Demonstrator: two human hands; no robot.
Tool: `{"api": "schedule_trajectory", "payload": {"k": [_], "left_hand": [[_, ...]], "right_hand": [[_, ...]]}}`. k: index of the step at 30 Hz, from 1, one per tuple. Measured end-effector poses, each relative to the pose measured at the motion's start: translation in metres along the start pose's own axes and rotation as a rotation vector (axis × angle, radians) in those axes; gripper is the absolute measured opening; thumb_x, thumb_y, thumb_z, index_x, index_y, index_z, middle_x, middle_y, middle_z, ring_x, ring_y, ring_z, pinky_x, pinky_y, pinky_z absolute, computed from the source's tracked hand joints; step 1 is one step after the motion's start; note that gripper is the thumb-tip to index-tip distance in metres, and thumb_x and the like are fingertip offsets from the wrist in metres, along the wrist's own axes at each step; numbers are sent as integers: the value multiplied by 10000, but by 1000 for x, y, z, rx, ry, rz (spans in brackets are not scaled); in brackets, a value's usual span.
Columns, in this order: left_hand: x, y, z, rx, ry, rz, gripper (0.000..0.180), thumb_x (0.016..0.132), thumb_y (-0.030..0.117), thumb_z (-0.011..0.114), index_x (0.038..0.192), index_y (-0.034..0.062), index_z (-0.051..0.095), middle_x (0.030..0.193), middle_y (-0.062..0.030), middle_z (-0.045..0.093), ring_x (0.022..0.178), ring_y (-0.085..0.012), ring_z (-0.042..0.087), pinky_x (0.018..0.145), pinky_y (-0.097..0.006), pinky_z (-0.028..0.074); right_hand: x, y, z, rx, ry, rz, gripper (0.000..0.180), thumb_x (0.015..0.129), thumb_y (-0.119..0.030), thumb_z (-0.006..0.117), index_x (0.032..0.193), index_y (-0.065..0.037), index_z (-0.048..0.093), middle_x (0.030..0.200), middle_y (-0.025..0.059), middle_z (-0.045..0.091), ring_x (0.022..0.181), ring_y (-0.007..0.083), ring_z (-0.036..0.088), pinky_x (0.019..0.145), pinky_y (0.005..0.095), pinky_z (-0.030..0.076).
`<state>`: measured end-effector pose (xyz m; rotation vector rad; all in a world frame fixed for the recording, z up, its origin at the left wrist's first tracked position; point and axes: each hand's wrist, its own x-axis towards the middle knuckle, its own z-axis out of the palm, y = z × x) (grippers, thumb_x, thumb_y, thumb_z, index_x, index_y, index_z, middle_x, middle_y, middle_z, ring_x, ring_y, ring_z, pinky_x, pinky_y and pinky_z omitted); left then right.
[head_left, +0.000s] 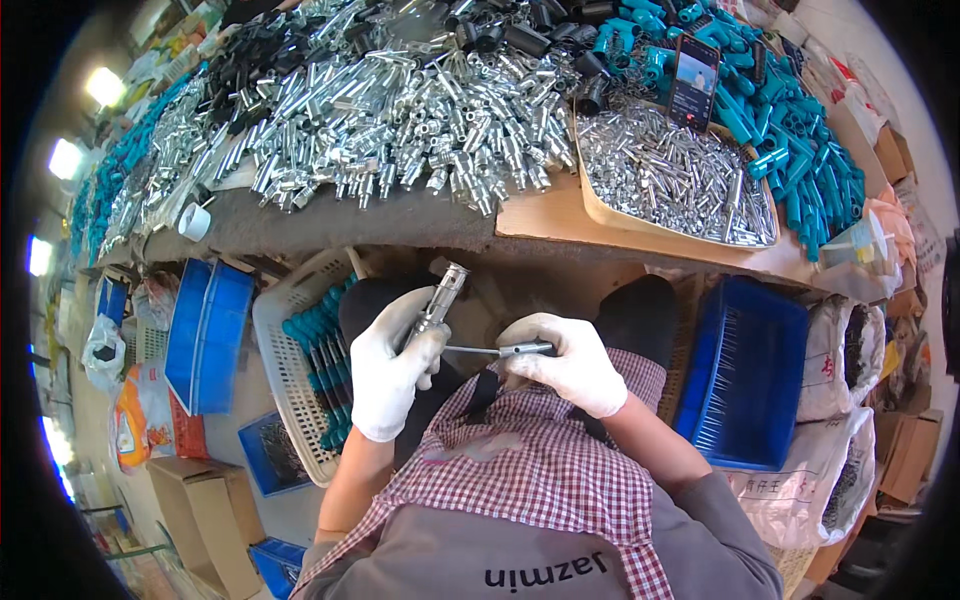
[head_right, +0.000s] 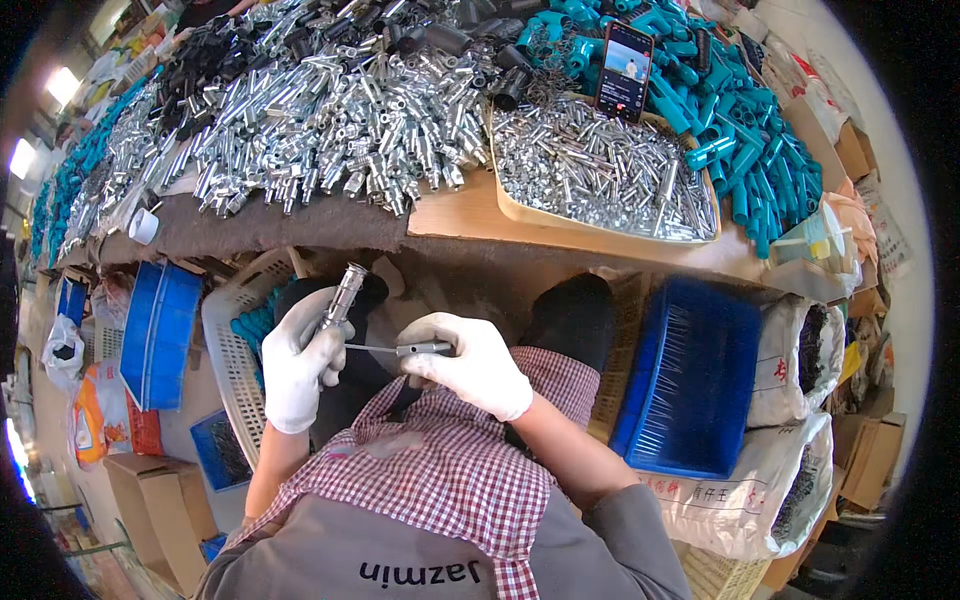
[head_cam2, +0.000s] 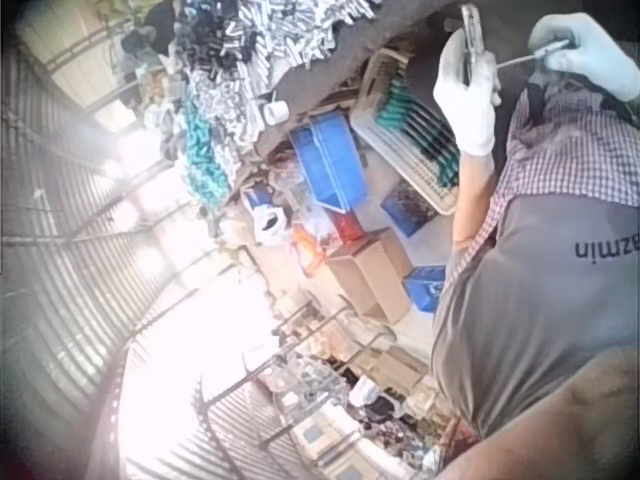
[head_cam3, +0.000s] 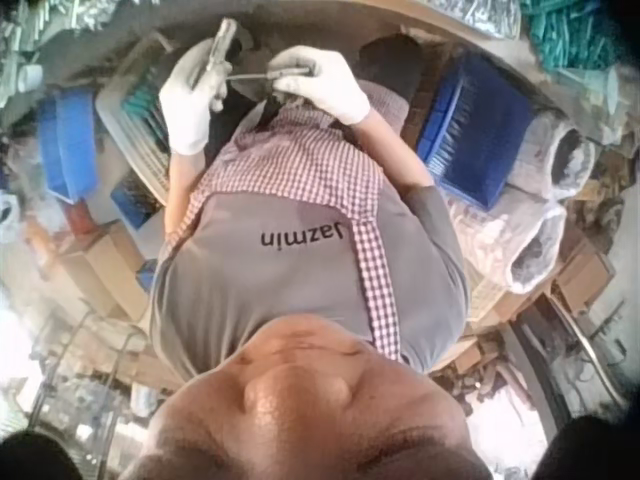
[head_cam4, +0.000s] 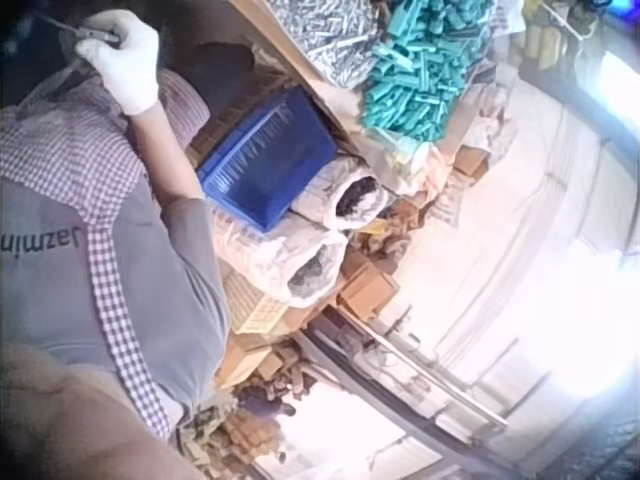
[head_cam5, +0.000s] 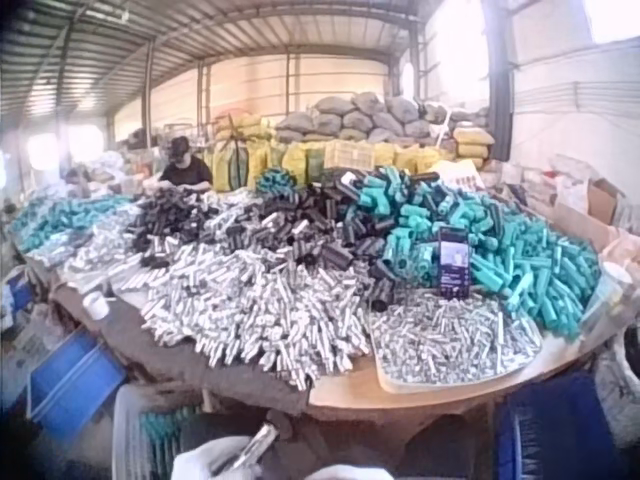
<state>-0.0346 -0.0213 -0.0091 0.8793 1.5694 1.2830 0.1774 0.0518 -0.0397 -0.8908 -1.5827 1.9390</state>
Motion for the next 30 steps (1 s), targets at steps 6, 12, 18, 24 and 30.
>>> {"api": "schedule_trajectory", "payload": {"k": [6, 12, 18, 24, 30], "left_hand": [[-2, -5, -4, 130, -43, 6, 473, 796, 115, 722, 1243, -20, 650, 829, -26, 661, 645, -72, 573, 577, -224, 479], [-11, 2, -11, 488, -142, 332, 411, 710, 145, 774, 1092, 0, 721, 949, -91, 729, 853, -196, 686, 810, -308, 530], [-13, 9, -3, 543, -237, 382, 371, 698, 160, 786, 1039, 20, 740, 941, -139, 726, 834, -253, 709, 773, -316, 538], [-15, 12, 4, 573, -280, 398, 361, 723, 158, 770, 1051, 10, 739, 977, -162, 737, 861, -267, 729, 785, -322, 552], [-16, 11, -1, 570, -305, 441, 374, 730, 156, 783, 1068, 3, 737, 975, -172, 741, 850, -270, 737, 787, -321, 561]], "right_hand": [[1, 0, -5, -325, 298, -130, 222, 854, -159, 685, 996, 12, 679, 826, 71, 672, 704, 113, 626, 684, 260, 516], [-23, -26, -57, -90, 451, -90, 160, 821, -107, 646, 936, 1, 671, 743, -7, 573, 619, 57, 481, 580, 218, 398], [-29, -48, -50, -423, 229, -125, 236, 814, -201, 697, 964, -19, 682, 849, 52, 658, 768, 118, 597, 734, 264, 480], [-26, -51, -28, -484, 120, -117, 264, 849, -232, 685, 997, -15, 658, 900, 117, 668, 840, 214, 649, 805, 337, 509], [-30, -58, -34, -605, 62, -120, 251, 865, -216, 666, 1016, -18, 641, 923, 132, 668, 859, 236, 665, 825, 352, 517]]}}
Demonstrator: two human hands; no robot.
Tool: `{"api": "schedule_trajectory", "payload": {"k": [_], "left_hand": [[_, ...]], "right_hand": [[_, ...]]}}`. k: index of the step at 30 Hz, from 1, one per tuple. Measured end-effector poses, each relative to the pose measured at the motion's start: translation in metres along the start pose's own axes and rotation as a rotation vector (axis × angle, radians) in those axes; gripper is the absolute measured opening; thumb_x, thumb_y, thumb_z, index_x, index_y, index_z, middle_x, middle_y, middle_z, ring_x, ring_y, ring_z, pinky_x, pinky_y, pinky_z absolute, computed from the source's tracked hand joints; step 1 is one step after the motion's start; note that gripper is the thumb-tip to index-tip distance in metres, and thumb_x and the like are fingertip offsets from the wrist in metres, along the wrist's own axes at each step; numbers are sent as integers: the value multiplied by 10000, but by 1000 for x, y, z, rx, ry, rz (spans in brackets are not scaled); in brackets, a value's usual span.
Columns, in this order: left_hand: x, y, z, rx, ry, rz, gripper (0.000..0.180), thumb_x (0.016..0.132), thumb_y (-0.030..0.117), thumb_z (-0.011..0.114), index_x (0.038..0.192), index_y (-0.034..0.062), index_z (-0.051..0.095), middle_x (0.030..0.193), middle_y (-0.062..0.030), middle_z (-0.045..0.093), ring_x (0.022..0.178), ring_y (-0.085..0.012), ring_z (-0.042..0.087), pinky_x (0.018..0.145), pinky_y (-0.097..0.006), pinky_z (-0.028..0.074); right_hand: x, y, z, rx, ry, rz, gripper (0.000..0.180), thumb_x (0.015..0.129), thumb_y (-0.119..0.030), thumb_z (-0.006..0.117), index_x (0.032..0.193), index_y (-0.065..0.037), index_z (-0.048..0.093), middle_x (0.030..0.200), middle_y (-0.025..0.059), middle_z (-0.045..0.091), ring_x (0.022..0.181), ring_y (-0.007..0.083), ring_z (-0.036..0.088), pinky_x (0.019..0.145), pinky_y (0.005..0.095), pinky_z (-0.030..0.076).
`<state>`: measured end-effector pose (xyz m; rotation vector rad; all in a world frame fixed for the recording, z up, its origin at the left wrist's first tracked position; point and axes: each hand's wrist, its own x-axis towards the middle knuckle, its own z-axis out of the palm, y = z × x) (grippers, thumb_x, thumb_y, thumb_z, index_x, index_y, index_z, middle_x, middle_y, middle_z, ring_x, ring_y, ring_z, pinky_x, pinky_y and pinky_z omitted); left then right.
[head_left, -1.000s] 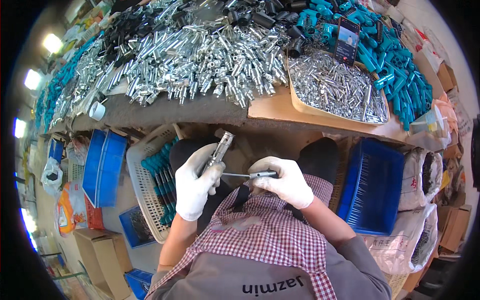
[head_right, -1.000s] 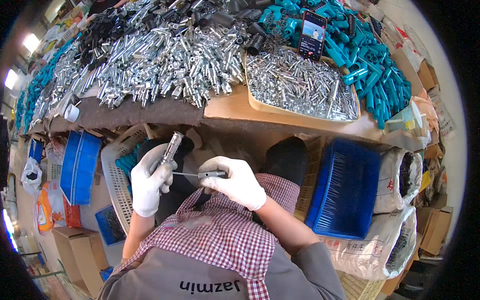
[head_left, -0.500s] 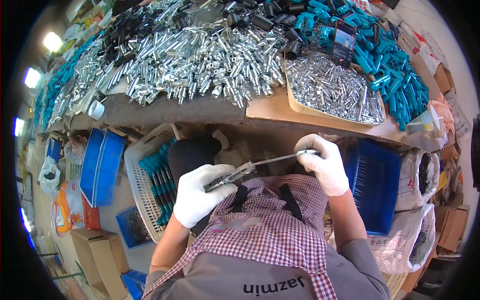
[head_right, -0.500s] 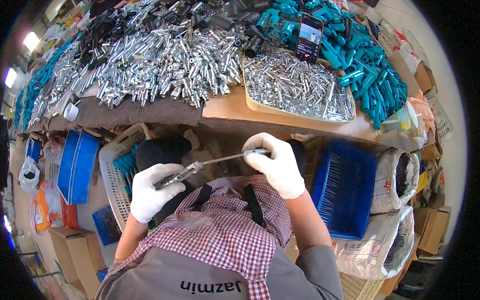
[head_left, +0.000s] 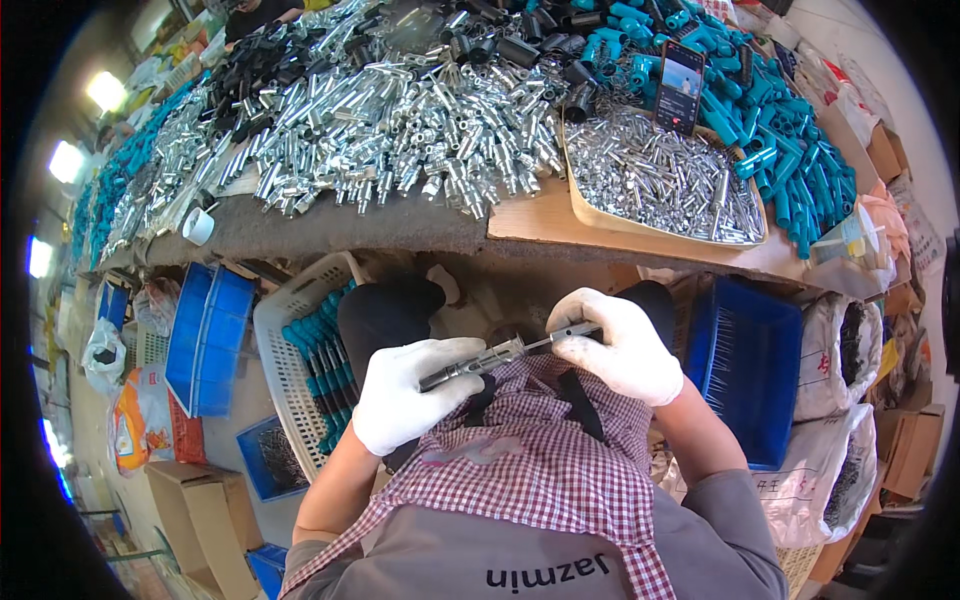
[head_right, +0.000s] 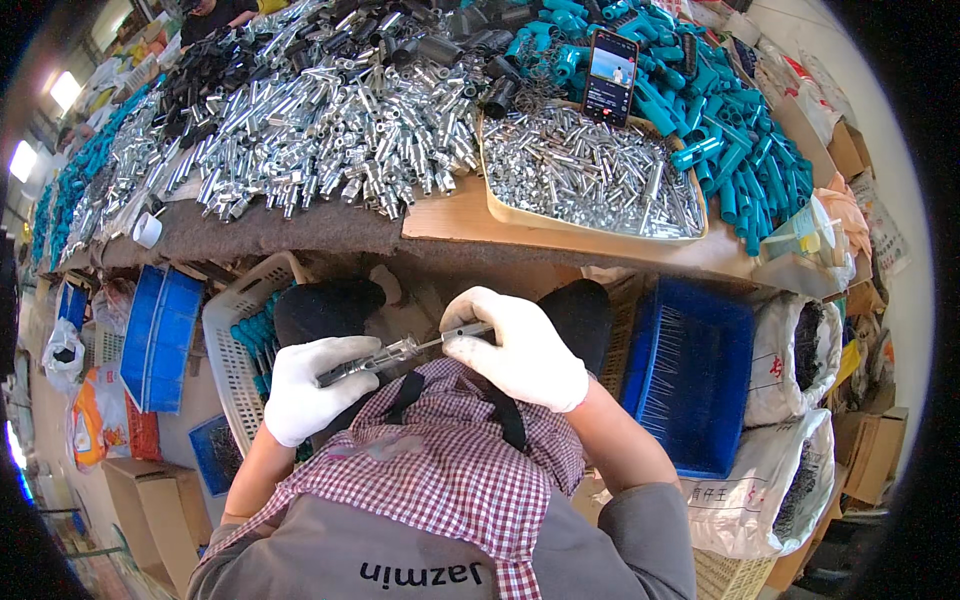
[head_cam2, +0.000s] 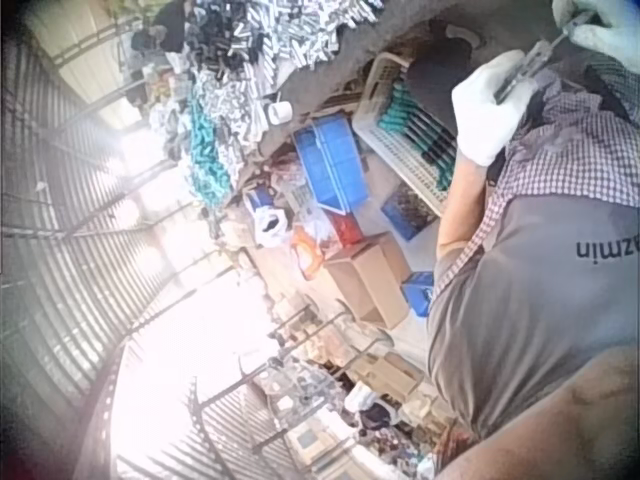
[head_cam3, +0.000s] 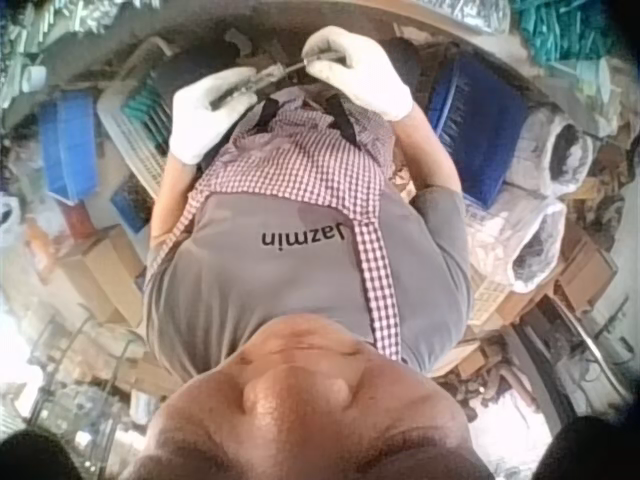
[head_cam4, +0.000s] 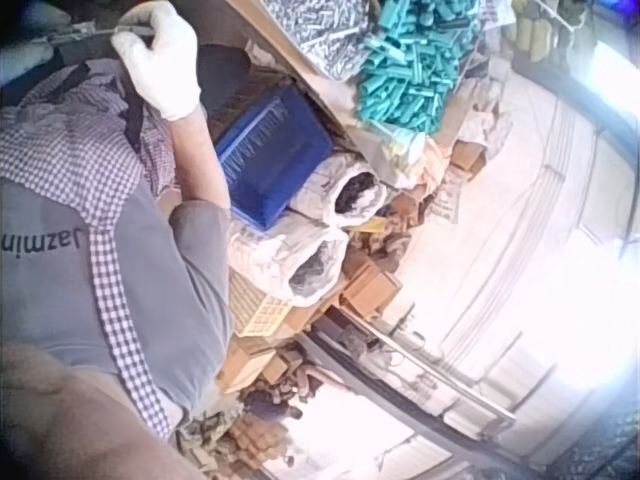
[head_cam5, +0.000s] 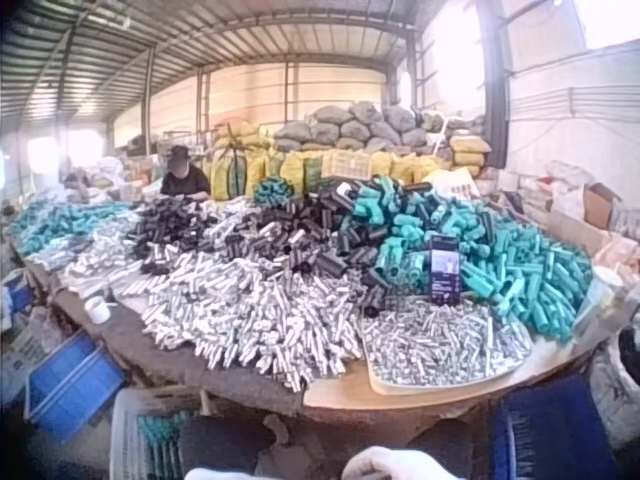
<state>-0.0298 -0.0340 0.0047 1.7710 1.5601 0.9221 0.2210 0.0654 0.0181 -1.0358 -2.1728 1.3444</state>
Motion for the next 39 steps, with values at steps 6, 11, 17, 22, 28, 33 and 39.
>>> {"api": "schedule_trajectory", "payload": {"k": [6, 11, 17, 22, 28, 33, 39], "left_hand": [[2, 1, 3, -5, 0, 49, 364, 745, 139, 790, 1077, -1, 735, 940, -170, 737, 801, -266, 729, 729, -317, 556], [2, -3, 2, 6, -15, 84, 354, 744, 131, 780, 1067, -4, 734, 902, -163, 728, 770, -259, 718, 701, -313, 544], [4, -6, 5, 14, -3, 110, 328, 738, 126, 766, 1043, 6, 741, 874, -153, 719, 743, -257, 702, 687, -312, 533], [1, -9, 4, -3, 2, 81, 327, 731, 130, 766, 1034, 10, 745, 876, -149, 721, 752, -254, 704, 698, -312, 535], [0, -6, 4, -20, -19, 33, 319, 733, 137, 763, 1025, 9, 746, 889, -144, 728, 771, -244, 709, 705, -311, 537], [2, -5, 9, -124, -45, 16, 320, 740, 142, 756, 1024, -4, 745, 925, -155, 735, 801, -244, 718, 734, -308, 544], [4, -7, 8, -113, -57, -42, 339, 746, 156, 749, 1037, -18, 741, 987, -170, 744, 875, -252, 733, 806, -313, 554]], "right_hand": [[-2, -2, 0, 54, 21, -29, 262, 865, -224, 670, 1018, -12, 646, 909, 125, 666, 834, 218, 656, 800, 339, 514], [-3, -2, 1, 88, 15, 39, 275, 869, -235, 669, 1026, -11, 647, 877, 115, 667, 796, 191, 643, 773, 329, 509], [-3, 0, 1, 153, 20, 76, 279, 875, -247, 672, 1020, -10, 651, 859, 108, 665, 780, 181, 638, 761, 319, 505], [-2, -1, 3, 104, 14, 23, 274, 876, -246, 677, 1017, -12, 654, 871, 109, 667, 794, 181, 643, 769, 322, 509], [0, 0, 11, 113, -16, 18, 260, 875, -231, 679, 1006, -11, 638, 867, 114, 659, 797, 195, 647, 764, 331, 509], [3, 10, 33, 107, 8, -138, 238, 912, -167, 634, 1075, -12, 557, 833, 130, 639, 745, 203, 631, 717, 357, 503], [3, 17, 31, 471, -59, -45, 377, 999, -270, 560, 1245, 12, 514, 1024, 167, 661, 952, 231, 652, 886, 368, 510]]}}
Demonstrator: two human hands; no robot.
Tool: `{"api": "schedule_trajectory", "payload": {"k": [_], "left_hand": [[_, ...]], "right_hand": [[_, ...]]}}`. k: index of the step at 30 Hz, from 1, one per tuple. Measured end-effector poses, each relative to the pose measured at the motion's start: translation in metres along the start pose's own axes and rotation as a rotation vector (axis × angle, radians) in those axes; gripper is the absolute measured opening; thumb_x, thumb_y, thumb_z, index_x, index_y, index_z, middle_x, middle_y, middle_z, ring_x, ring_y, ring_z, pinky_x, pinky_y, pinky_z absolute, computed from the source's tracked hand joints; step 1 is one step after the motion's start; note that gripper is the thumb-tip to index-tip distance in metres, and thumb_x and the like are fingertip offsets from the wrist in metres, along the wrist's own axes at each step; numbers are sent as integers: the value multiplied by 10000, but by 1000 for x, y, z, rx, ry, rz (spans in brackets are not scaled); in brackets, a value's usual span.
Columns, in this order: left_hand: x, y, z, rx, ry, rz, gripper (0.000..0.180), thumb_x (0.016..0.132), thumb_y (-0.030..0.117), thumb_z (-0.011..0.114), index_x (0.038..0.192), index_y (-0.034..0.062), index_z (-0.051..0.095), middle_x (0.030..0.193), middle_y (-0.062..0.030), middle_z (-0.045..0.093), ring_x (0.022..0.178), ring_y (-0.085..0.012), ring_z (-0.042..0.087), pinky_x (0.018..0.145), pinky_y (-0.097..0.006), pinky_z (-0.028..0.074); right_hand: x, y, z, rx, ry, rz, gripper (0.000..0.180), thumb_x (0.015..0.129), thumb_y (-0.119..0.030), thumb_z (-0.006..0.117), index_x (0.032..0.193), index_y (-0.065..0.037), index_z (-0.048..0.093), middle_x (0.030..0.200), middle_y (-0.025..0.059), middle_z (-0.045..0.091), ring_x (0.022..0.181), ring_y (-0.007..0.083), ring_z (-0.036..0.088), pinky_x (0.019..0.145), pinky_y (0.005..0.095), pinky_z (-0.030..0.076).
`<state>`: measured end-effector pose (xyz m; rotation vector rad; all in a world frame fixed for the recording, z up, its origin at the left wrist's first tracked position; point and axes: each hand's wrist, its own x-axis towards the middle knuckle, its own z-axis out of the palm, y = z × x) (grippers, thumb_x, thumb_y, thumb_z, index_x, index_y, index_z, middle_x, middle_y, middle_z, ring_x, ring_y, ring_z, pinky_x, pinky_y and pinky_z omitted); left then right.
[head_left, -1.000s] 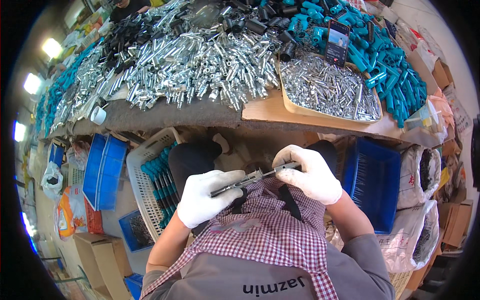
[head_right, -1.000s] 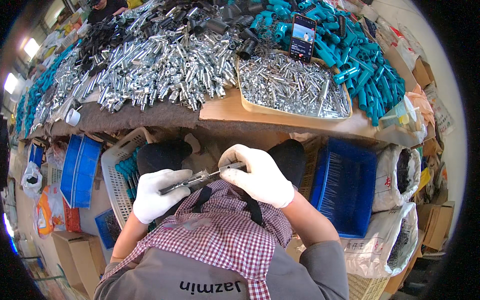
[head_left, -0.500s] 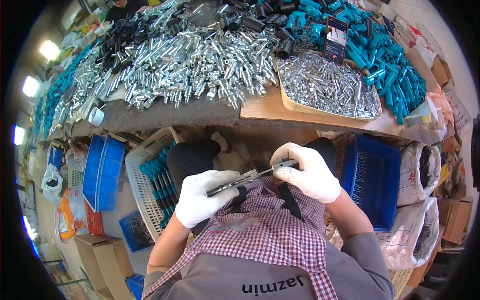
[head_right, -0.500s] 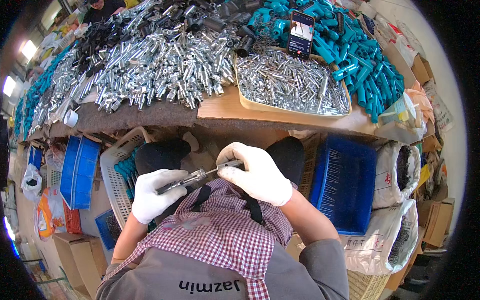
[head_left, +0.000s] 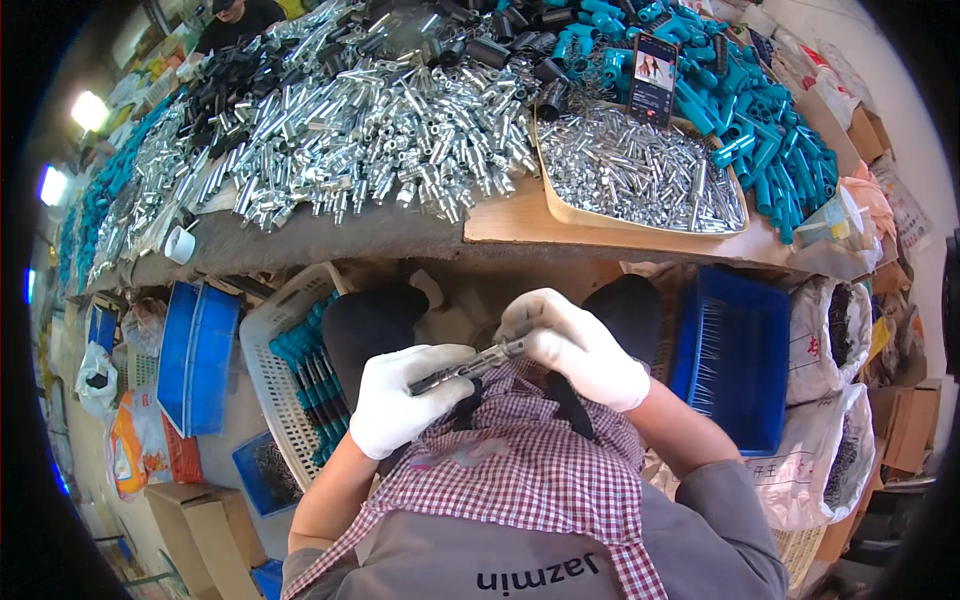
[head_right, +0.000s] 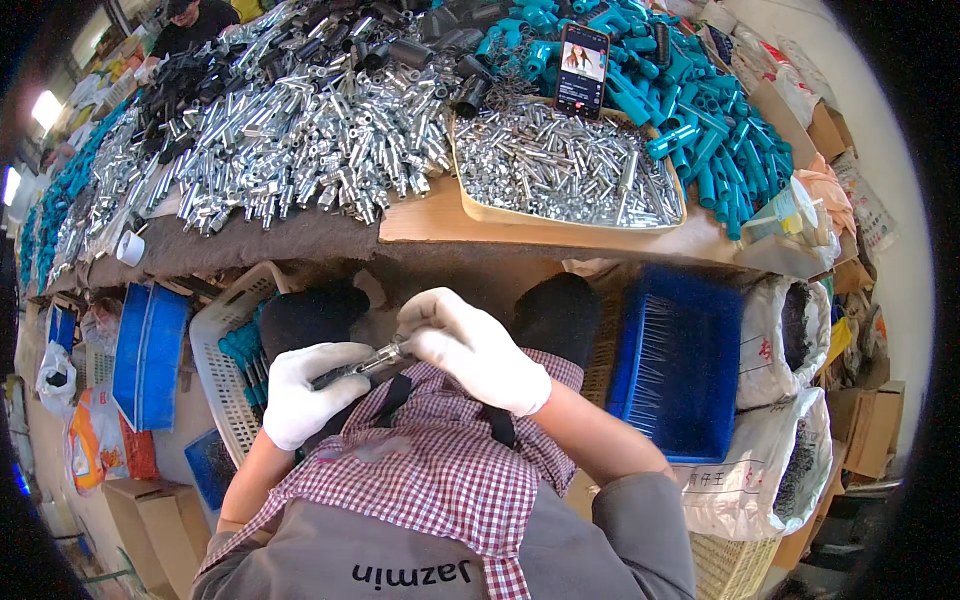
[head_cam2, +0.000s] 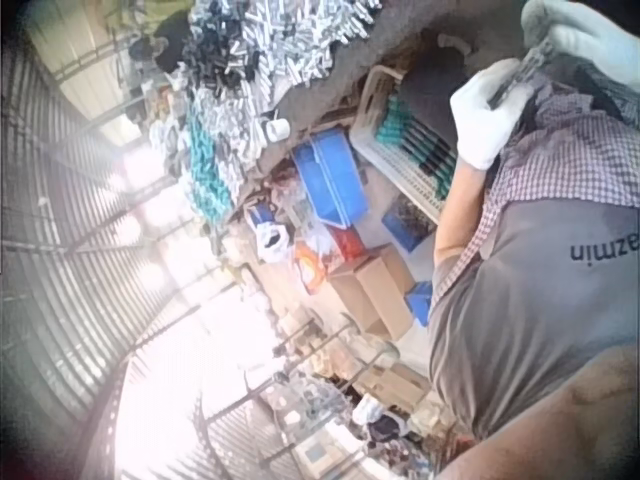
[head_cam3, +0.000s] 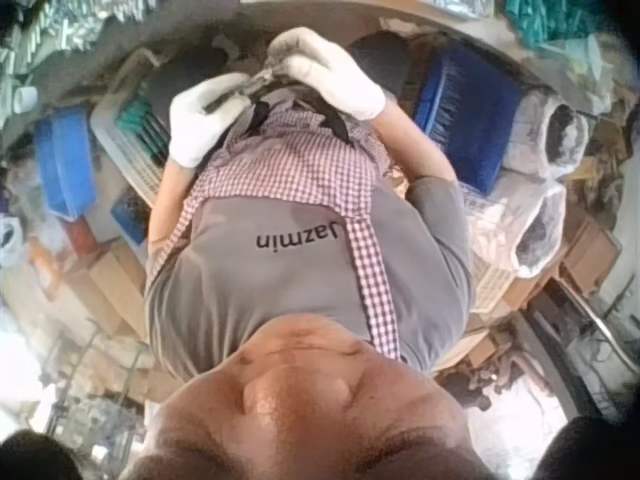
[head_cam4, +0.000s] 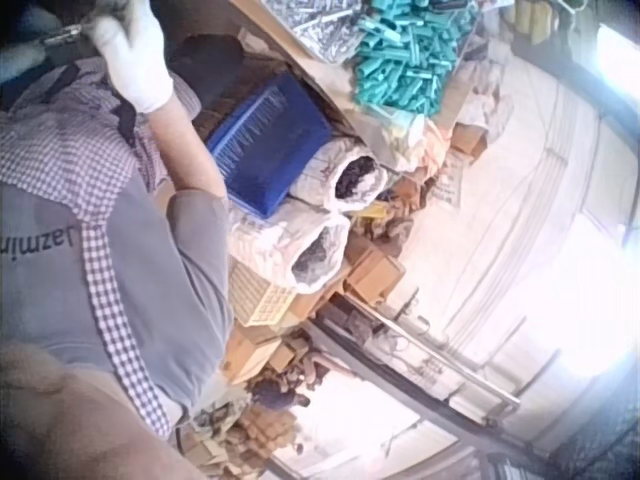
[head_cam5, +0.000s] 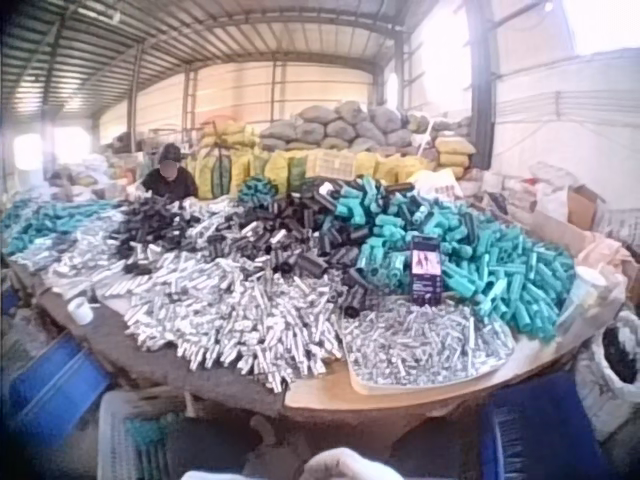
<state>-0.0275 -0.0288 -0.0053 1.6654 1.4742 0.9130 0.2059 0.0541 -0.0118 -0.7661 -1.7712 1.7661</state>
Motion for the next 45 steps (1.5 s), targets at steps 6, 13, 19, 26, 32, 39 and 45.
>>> {"api": "schedule_trajectory", "payload": {"k": [6, 13, 19, 26, 32, 39, 45], "left_hand": [[5, 6, 6, 20, -38, -17, 353, 756, 155, 744, 1065, -17, 733, 1014, -189, 737, 892, -257, 736, 811, -317, 558], [9, -2, 21, 76, -18, 68, 311, 806, 170, 748, 1082, 26, 735, 956, -180, 726, 826, -285, 726, 743, -328, 556], [25, 13, 29, 21, -92, -22, 335, 776, 146, 733, 1066, -21, 726, 983, -176, 741, 874, -246, 732, 806, -319, 549], [8, -6, 21, -103, 117, -214, 297, 745, 68, 727, 1019, -48, 724, 846, -124, 726, 718, -145, 663, 693, -275, 525], [6, -2, 25, -205, 128, -284, 295, 755, 34, 716, 1037, -54, 728, 791, -52, 695, 610, -74, 579, 576, -235, 475], [11, 7, 29, -118, 100, -244, 302, 746, 53, 735, 1029, -50, 729, 856, -131, 737, 730, -127, 670, 703, -264, 529], [10, 14, 29, -84, 111, -210, 298, 745, 80, 737, 1021, -31, 735, 887, -149, 743, 778, -165, 705, 742, -278, 539]], "right_hand": [[-1, 27, 13, 583, 13, -21, 562, 1044, -430, 480, 1353, 38, 519, 1311, 217, 591, 1224, 287, 589, 1058, 421, 461], [-1, 47, 34, 591, 93, 76, 561, 1065, -444, 425, 1360, 21, 537, 1311, 159, 597, 1189, 234, 580, 1012, 395, 486], [-6, 44, 7, 473, 56, 5, 658, 1037, -505, 462, 1431, 22, 454, 1368, 196, 555, 1256, 273, 551, 1005, 415, 487], [-16, -18, -113, -435, 713, -301, 261, 944, -171, 562, 1105, -9, 689, 1014, 134, 707, 978, 237, 671, 894, 343, 514], [-28, 3, -278, -967, 1177, -360, 103, 876, -57, 655, 946, -50, 730, 952, 129, 715, 897, 280, 694, 820, 338, 540], [7, -13, -368, -1802, 975, -155, 286, 770, -55, 662, 1008, -197, 731, 1134, 92, 642, 1074, 316, 590, 904, 434, 483], [26, -33, -369, -2002, 549, 1, 251, 780, -113, 652, 967, -237, 763, 1075, 75, 615, 1074, 292, 563, 917, 432, 452]]}}
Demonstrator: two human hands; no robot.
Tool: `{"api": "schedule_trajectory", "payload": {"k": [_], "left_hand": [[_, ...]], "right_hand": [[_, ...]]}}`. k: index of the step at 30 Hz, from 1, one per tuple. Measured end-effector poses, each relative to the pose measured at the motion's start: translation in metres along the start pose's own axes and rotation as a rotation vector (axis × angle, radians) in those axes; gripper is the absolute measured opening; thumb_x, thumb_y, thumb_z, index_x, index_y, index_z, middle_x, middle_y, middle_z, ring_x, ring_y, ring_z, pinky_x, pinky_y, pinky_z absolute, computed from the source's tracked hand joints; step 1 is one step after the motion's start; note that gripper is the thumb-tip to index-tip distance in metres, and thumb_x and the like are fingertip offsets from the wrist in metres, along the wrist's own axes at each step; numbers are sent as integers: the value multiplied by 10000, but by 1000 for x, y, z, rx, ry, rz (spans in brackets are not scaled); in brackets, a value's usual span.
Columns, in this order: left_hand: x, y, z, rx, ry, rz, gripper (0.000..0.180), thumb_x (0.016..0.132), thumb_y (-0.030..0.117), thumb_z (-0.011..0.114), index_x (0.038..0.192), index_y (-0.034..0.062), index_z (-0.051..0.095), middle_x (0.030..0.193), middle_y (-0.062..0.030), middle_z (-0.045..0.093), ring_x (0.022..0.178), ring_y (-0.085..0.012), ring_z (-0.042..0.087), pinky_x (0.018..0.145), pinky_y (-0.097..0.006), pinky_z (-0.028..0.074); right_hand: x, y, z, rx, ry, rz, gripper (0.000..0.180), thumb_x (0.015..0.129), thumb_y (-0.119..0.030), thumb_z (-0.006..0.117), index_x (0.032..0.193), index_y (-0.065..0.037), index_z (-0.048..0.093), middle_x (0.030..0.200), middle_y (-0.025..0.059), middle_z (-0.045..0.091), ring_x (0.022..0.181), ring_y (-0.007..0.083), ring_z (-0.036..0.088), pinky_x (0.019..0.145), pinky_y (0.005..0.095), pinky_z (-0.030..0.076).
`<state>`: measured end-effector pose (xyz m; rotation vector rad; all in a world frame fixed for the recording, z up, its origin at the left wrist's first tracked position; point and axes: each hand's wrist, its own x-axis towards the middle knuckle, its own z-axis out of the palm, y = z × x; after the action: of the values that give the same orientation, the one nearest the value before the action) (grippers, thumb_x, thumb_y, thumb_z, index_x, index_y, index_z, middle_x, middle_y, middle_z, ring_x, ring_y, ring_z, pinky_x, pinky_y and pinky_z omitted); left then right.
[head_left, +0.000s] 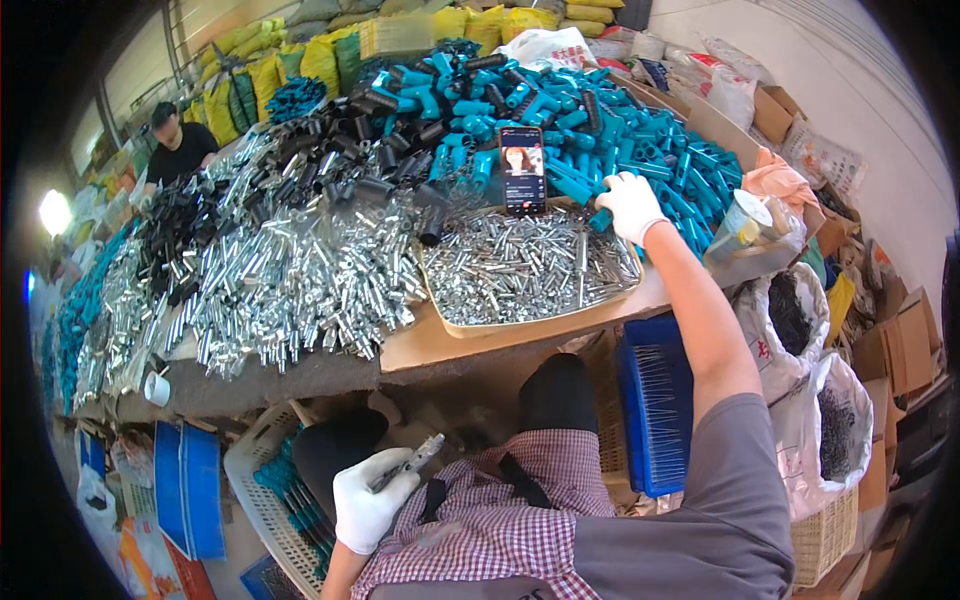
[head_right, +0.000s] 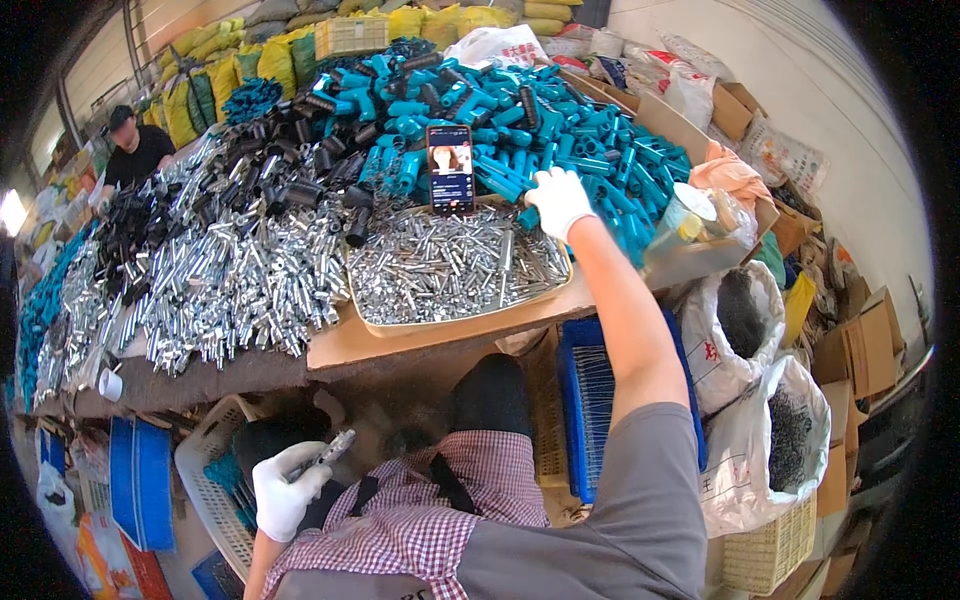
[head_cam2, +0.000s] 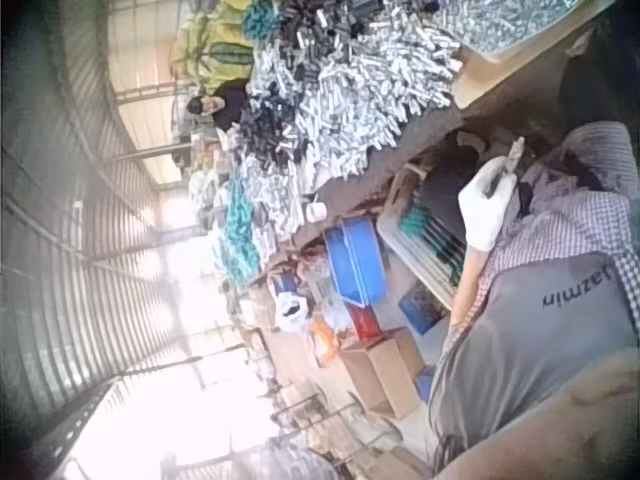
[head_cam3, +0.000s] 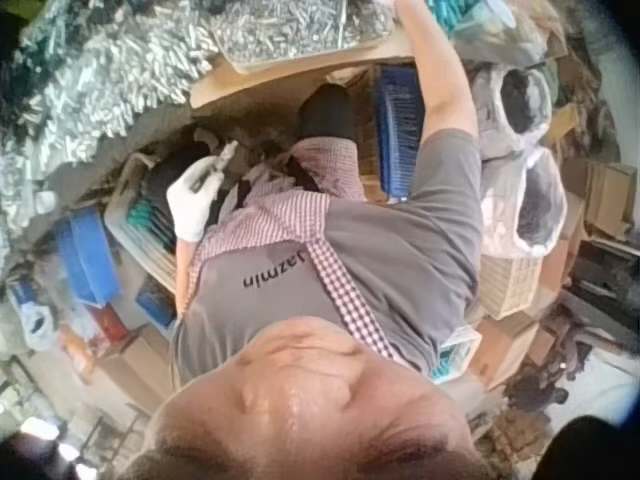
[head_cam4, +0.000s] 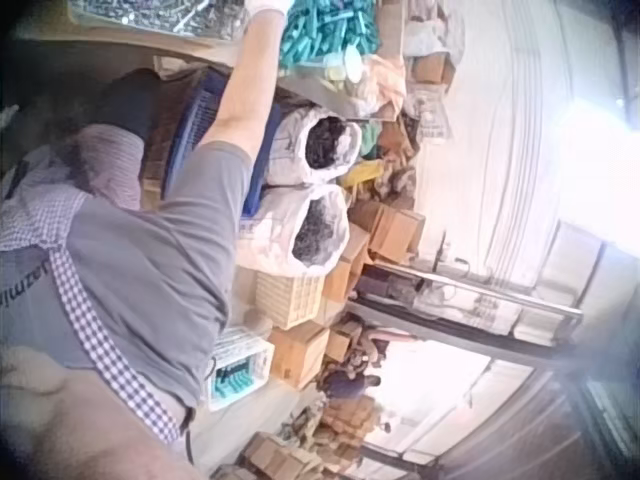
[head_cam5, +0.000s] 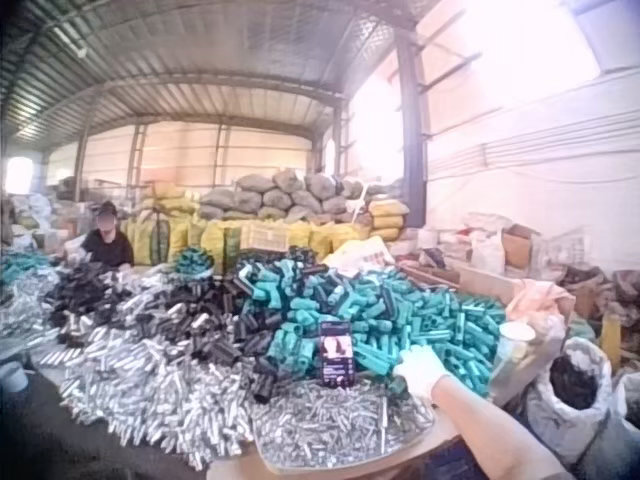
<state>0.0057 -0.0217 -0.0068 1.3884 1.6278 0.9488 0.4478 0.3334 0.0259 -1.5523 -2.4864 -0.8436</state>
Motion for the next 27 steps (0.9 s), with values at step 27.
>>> {"api": "schedule_trajectory", "payload": {"k": [27], "left_hand": [[-5, 0, -39, 187, -105, 95, 475, 708, 211, 821, 1117, -5, 713, 980, -170, 740, 878, -244, 737, 826, -312, 559]], "right_hand": [[-80, -249, -157, 1801, -1035, -96, 426, 893, -340, 673, 1094, 34, 692, 867, 136, 720, 786, 218, 728, 701, 346, 597]]}}
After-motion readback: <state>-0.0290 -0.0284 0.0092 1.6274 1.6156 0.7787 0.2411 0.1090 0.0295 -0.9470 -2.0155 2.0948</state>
